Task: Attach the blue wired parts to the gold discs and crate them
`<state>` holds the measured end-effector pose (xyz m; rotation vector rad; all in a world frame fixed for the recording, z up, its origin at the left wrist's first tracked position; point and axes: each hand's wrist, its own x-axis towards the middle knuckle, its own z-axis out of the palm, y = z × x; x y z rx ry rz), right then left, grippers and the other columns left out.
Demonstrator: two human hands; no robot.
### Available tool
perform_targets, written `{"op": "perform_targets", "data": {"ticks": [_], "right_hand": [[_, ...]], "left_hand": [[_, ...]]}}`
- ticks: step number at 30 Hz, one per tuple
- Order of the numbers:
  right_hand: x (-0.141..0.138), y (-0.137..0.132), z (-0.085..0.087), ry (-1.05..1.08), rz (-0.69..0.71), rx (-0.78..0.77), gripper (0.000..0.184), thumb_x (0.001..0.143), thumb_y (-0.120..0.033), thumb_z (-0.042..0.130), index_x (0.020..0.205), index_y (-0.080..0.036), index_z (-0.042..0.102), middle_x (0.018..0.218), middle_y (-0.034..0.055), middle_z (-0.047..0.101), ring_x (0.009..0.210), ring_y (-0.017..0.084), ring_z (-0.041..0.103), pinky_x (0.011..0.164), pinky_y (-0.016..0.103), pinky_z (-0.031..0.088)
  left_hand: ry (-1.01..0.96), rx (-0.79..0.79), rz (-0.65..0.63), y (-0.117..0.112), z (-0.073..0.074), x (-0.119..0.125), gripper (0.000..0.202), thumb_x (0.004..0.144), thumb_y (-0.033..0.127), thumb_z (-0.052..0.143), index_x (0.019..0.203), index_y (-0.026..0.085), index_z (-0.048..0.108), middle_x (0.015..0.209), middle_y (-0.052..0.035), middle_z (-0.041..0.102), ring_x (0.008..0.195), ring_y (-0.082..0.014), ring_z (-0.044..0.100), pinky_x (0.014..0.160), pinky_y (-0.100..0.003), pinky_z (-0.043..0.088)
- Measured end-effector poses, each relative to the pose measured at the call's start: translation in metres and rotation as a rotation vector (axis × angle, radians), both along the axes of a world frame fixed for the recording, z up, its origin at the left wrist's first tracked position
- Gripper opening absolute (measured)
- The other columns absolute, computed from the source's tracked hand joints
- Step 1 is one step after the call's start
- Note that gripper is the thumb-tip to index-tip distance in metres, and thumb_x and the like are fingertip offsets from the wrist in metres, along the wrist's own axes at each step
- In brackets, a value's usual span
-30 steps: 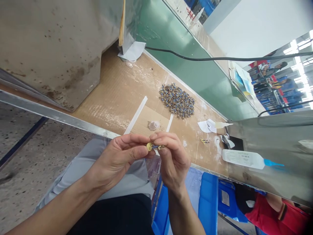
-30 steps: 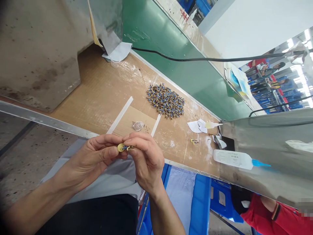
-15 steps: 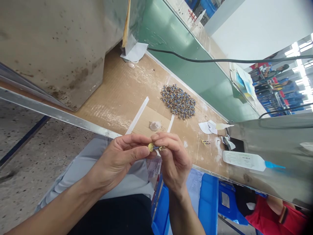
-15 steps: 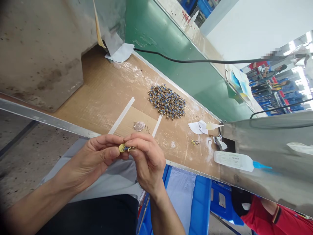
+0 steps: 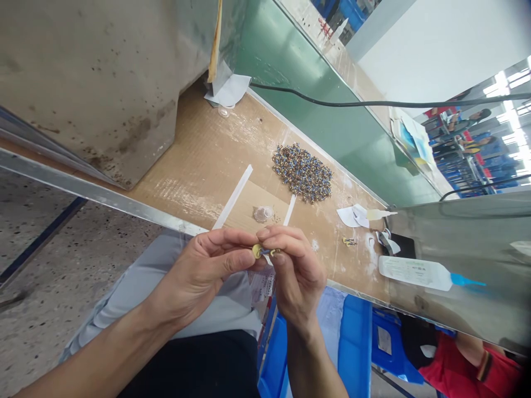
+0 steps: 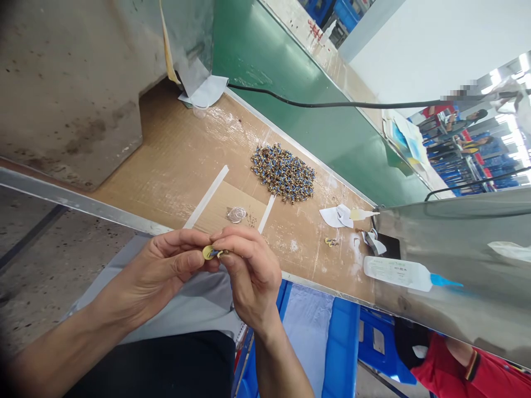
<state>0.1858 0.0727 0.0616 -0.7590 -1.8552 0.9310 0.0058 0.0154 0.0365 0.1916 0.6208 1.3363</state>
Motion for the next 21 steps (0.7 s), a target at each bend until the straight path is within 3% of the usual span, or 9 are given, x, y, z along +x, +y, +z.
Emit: {"op": "perform_targets", "data": {"ticks": [12,21], "right_hand": [[0.0012,0.0,-0.0007,-0.055,-0.033,0.023,0.017,0.122,-0.025,0.071,0.128,-0.03,0.086,0.124,0.007,0.087,0.117,0.026,0.086,0.107,0.048,0.074],[0.0004,0.0007,0.0022,-0.035,-0.014,0.035,0.02,0.122,-0.02,0.071,0.13,-0.03,0.086,0.124,0.006,0.088,0.118,0.024,0.086,0.108,0.044,0.074]], "left_hand": [[-0.003,0.005,0.002,-0.0006,0.0021,0.0006,0.024,0.085,0.03,0.115,0.103,0.026,0.101,0.103,-0.0029,0.097,0.088,-0.017,0.092,0.09,-0.021,0.075],[0.003,-0.014,0.023,-0.0012,0.0049,0.001,0.025,0.083,0.029,0.117,0.102,0.025,0.101,0.1,-0.0038,0.096,0.088,-0.018,0.092,0.091,-0.024,0.076]]}}
